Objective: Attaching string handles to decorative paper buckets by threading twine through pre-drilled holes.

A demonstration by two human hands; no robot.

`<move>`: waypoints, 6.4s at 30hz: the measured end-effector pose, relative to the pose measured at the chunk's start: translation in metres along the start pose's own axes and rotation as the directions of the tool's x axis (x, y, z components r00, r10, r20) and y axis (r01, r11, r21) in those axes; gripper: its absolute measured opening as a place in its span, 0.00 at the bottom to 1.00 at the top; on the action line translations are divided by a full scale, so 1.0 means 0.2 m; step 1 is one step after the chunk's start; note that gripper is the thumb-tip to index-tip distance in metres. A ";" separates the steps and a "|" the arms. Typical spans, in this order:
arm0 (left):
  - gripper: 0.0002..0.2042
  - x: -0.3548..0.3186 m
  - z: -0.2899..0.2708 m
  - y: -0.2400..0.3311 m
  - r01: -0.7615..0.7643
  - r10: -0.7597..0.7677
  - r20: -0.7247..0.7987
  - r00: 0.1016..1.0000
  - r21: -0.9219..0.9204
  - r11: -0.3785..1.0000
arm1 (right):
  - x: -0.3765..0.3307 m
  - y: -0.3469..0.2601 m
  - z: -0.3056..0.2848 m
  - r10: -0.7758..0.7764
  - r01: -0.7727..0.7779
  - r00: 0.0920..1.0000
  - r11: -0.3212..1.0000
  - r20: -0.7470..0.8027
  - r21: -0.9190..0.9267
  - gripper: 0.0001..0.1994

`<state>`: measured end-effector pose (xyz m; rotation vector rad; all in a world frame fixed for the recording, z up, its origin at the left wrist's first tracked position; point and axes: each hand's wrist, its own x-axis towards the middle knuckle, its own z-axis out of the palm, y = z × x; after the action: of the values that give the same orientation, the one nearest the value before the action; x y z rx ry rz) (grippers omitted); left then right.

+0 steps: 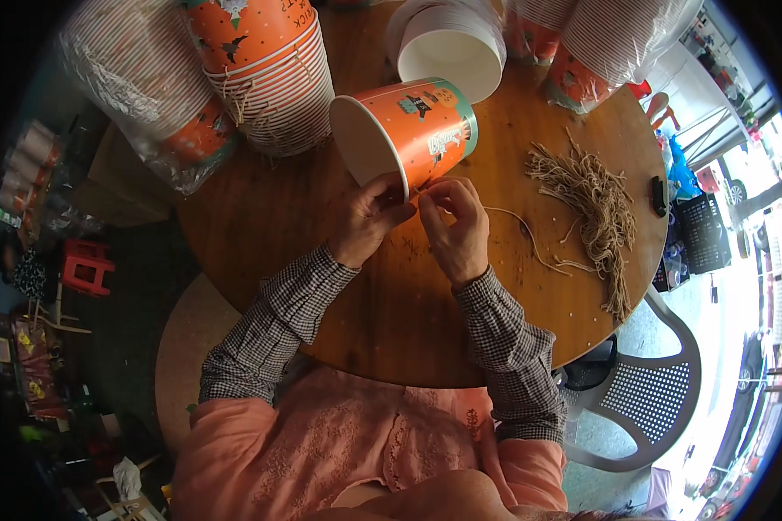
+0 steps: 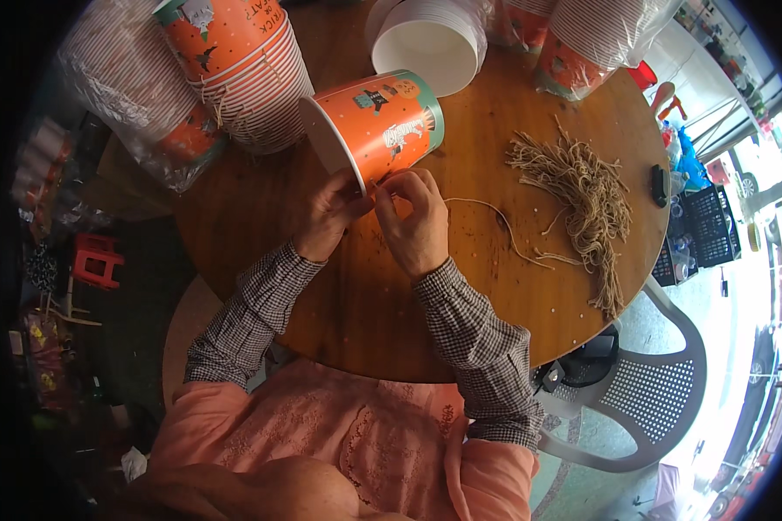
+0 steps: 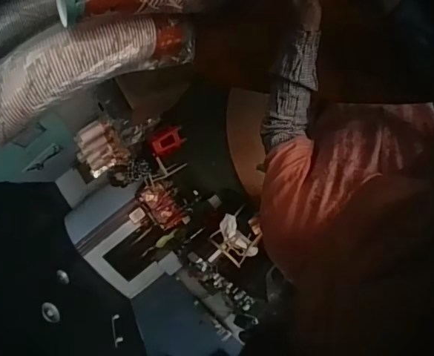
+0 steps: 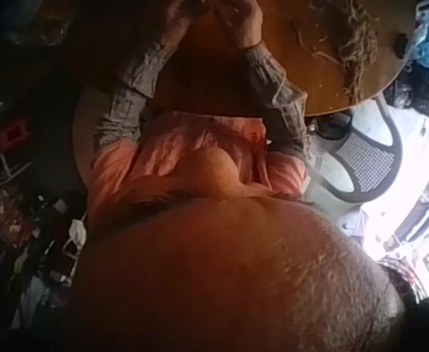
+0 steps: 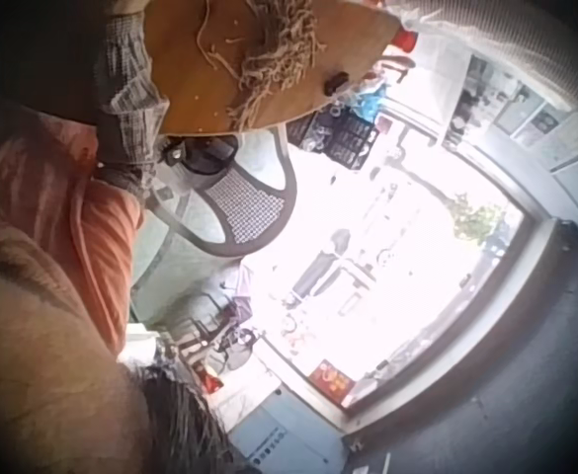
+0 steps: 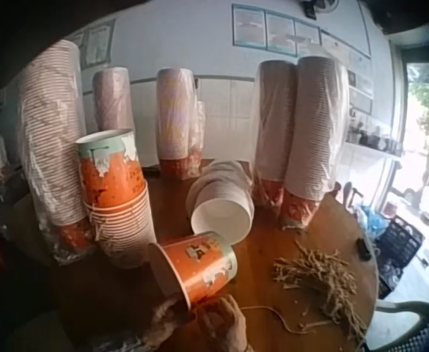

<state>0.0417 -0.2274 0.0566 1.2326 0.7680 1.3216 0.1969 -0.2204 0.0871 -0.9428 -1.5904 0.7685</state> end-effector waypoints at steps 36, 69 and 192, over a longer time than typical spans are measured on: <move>0.07 0.18 0.17 0.17 -0.296 0.422 -0.138 0.896 0.521 0.800 | 0.02 0.05 -0.08 0.021 -0.018 0.998 0.998 0.056 -0.060 0.11; 0.09 0.13 0.14 0.13 -0.068 0.069 -0.133 0.989 0.013 0.998 | 0.04 0.06 -0.14 0.383 -0.441 0.897 0.770 0.220 0.461 0.09; 0.06 0.12 0.16 0.10 -0.099 0.116 -0.143 0.983 0.119 0.988 | 0.03 -0.02 -0.09 -0.168 0.167 0.985 0.985 -0.028 -0.032 0.04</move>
<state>0.0706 -0.2142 0.0880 1.2886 0.9020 1.4890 0.2136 -0.2172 0.0965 -0.8255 -1.6348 0.6126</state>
